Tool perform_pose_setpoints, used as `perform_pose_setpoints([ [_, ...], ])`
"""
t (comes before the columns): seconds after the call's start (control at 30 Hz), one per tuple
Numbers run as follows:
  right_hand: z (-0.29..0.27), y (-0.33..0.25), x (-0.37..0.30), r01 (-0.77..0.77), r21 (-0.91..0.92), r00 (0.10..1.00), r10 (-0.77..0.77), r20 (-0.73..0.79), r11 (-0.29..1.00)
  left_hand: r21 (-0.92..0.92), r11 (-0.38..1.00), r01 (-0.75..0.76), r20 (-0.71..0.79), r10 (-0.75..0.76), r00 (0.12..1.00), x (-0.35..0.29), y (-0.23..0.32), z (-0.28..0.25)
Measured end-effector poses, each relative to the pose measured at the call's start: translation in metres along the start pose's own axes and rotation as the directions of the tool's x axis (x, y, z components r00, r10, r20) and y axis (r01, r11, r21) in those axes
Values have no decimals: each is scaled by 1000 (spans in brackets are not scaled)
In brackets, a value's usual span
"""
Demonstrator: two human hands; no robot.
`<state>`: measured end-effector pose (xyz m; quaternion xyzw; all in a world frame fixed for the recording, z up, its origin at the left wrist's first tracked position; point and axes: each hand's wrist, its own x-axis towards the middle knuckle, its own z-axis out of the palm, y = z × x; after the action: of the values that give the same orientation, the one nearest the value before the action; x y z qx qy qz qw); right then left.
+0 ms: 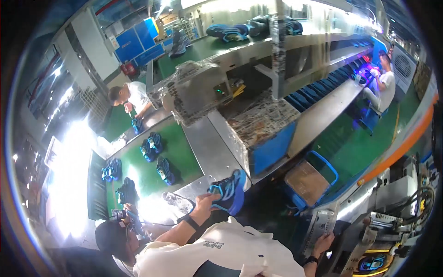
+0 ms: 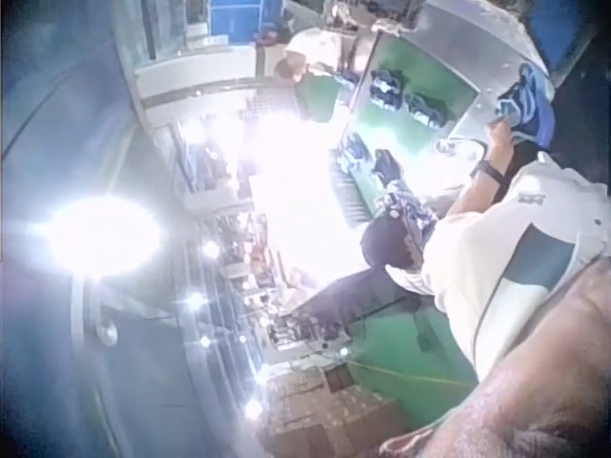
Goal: Operating a shoe-lasting machine to shape and bond the upper material of blue athletic shoes.
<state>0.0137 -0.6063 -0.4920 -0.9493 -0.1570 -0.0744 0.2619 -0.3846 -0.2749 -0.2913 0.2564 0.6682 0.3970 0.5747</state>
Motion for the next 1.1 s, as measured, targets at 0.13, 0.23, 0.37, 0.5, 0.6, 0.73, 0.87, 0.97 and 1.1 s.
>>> perform_pose_setpoints([
  [0.13,12,14,-16,-72,-120,997,66,-46,990,37,999,-11,28,10,1000,105,-2,-46],
  [0.23,22,25,-21,-117,80,990,123,-73,990,-110,991,-78,28,82,996,175,-11,-78],
  [0.37,14,-15,3,-175,-187,981,156,-114,967,-120,992,26,-67,-34,997,205,15,-83],
  [0.5,16,-13,10,-182,-224,971,140,-193,957,-117,990,78,-151,-95,984,244,23,-93],
  [0.6,-11,-108,69,-121,-35,977,113,-180,992,-197,980,29,-117,-52,992,280,23,-112],
  [0.73,-52,-320,188,477,244,870,-415,-266,844,-238,971,36,-190,-83,978,344,24,-140],
  [0.87,-78,-600,243,856,193,516,-805,-292,479,-298,953,-61,-350,-49,935,379,64,-133],
  [0.97,-51,-794,245,944,130,326,-925,-196,305,-288,947,-141,-462,-8,887,434,83,-146],
  [1.1,21,-967,311,984,-29,170,-978,-119,174,-143,968,-204,-487,111,866,529,118,-152],
])
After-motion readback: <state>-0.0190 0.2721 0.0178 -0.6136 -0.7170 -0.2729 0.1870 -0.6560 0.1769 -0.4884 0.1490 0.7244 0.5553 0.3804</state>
